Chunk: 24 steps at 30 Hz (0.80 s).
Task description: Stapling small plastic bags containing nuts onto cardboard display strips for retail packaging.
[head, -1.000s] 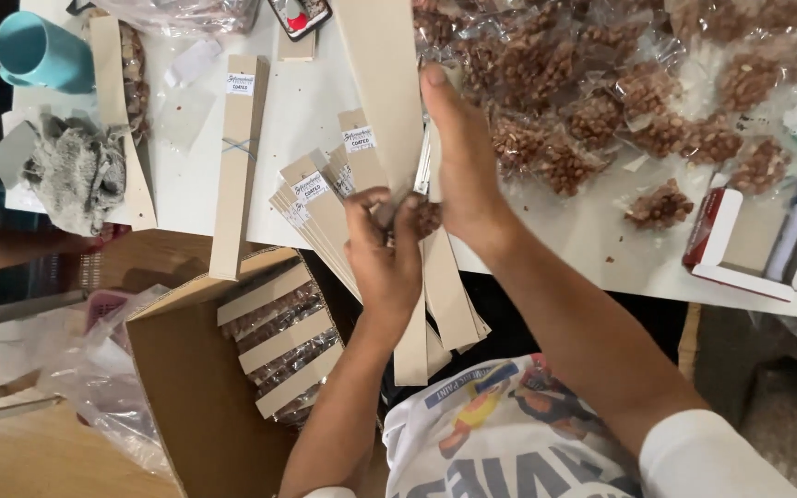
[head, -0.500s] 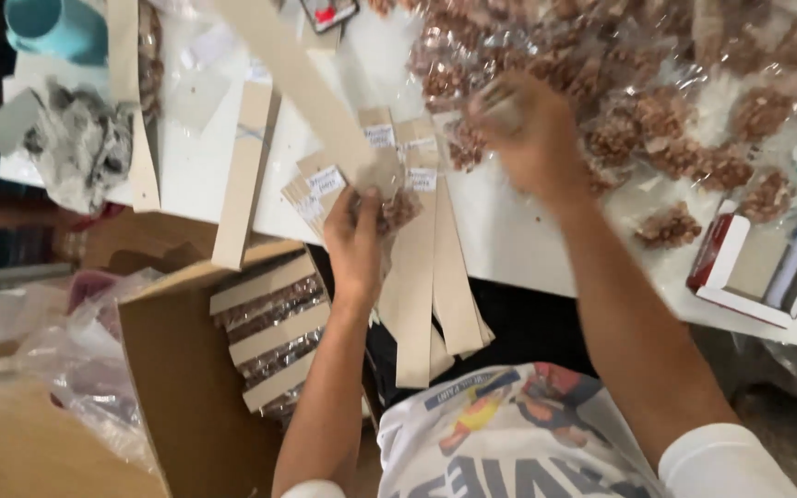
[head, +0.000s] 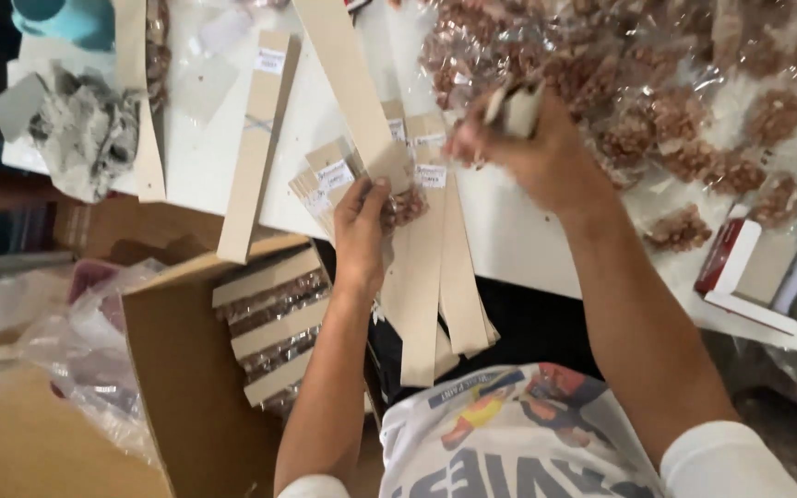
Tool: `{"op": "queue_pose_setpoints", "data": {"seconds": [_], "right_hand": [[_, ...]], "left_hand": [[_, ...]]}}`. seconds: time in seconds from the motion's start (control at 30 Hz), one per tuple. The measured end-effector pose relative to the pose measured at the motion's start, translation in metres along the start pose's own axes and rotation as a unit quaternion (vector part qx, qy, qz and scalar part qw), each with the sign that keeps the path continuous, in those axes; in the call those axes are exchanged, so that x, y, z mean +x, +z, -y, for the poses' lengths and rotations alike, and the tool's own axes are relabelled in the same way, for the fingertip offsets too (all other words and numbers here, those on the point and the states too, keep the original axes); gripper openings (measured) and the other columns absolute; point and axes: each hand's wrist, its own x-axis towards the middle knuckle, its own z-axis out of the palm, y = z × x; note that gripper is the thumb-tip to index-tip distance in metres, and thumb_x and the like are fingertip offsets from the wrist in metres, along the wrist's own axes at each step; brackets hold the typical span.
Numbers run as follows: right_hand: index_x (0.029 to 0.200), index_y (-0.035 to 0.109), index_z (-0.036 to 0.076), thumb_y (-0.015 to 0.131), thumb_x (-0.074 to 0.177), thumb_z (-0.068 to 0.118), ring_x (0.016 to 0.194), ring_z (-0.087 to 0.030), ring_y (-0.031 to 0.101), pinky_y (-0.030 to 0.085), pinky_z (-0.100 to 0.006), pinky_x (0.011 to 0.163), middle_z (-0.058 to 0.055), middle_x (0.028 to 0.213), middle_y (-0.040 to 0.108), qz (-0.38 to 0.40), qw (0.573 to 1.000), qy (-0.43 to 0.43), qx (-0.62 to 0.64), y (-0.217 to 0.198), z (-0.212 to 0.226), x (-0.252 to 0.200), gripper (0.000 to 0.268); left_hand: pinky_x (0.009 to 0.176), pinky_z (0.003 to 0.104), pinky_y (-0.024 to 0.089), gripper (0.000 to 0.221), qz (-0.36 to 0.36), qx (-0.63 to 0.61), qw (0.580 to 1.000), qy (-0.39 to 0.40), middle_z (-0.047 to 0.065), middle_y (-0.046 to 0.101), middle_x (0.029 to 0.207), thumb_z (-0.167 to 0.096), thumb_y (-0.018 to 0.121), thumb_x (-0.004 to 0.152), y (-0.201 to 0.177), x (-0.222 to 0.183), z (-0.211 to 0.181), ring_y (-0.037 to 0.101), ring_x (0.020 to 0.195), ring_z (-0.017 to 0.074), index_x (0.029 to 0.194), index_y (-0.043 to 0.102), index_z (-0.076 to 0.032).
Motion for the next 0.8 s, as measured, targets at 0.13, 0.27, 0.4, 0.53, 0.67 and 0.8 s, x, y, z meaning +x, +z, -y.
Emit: {"op": "queue_pose_setpoints", "data": {"seconds": [0.13, 0.27, 0.4, 0.53, 0.67, 0.8], "right_hand": [[0.115, 0.067, 0.009, 0.083, 0.091, 0.032, 0.075, -0.018, 0.068, 0.056, -0.032, 0.06, -0.006, 0.097, 0.07, -0.063, 0.901, -0.058, -0.426, 0.013, -0.038, 0.004, 0.037], [0.118, 0.072, 0.006, 0.094, 0.071, 0.025, 0.085, -0.03, 0.072, 0.059, -0.047, 0.061, -0.011, 0.105, 0.072, -0.043, 0.798, 0.015, -0.601, 0.013, -0.094, 0.017, 0.055], [0.105, 0.07, 0.01, 0.097, 0.077, 0.025, 0.085, -0.022, 0.06, 0.056, -0.034, 0.068, -0.007, 0.101, 0.064, -0.198, 0.773, -0.099, -0.594, 0.004, -0.09, 0.01, 0.041], [0.11, 0.068, 0.006, 0.094, 0.084, 0.022, 0.082, -0.024, 0.067, 0.058, -0.037, 0.065, -0.009, 0.105, 0.07, -0.17, 0.868, -0.056, -0.463, 0.011, -0.067, 0.018, 0.04], [0.112, 0.072, 0.01, 0.094, 0.083, 0.045, 0.081, -0.024, 0.071, 0.055, -0.041, 0.059, -0.007, 0.107, 0.071, -0.148, 0.817, -0.066, -0.553, 0.021, -0.096, 0.029, 0.051], [0.11, 0.073, 0.009, 0.099, 0.072, 0.038, 0.083, -0.026, 0.069, 0.053, -0.04, 0.059, -0.007, 0.101, 0.068, -0.139, 0.791, -0.058, -0.592, 0.021, -0.11, 0.028, 0.055]], "left_hand": [[0.082, 0.033, 0.055, 0.021, -0.006, 0.012, 1.0, -0.012, 0.013, 0.07, 0.104, -0.02, 0.066, 0.095, 0.004, -0.002, 0.005, 0.067, 0.096, 0.0249, 0.108, 0.065, -0.003], [0.074, 0.031, 0.05, 0.015, -0.009, 0.029, 0.999, 0.028, 0.008, 0.066, 0.095, -0.023, 0.064, 0.098, 0.001, -0.002, 0.007, 0.063, 0.091, 0.0211, 0.096, 0.061, -0.008], [0.075, 0.031, 0.051, 0.013, -0.027, 0.05, 0.998, 0.036, 0.008, 0.068, 0.095, -0.019, 0.061, 0.099, 0.002, -0.006, 0.001, 0.064, 0.092, 0.0214, 0.095, 0.064, -0.008], [0.076, 0.033, 0.054, 0.015, -0.019, 0.012, 0.999, 0.03, 0.011, 0.069, 0.1, -0.018, 0.062, 0.097, 0.0, 0.003, 0.01, 0.065, 0.094, 0.0218, 0.104, 0.065, -0.005], [0.079, 0.033, 0.055, 0.014, -0.008, 0.004, 0.999, 0.052, 0.011, 0.07, 0.1, -0.018, 0.062, 0.098, 0.004, -0.001, 0.007, 0.066, 0.094, 0.0223, 0.101, 0.065, -0.004], [0.079, 0.036, 0.058, 0.016, 0.02, -0.02, 0.998, 0.054, 0.014, 0.068, 0.104, -0.016, 0.059, 0.1, 0.002, -0.004, 0.004, 0.064, 0.096, 0.0238, 0.105, 0.063, -0.002]]}}
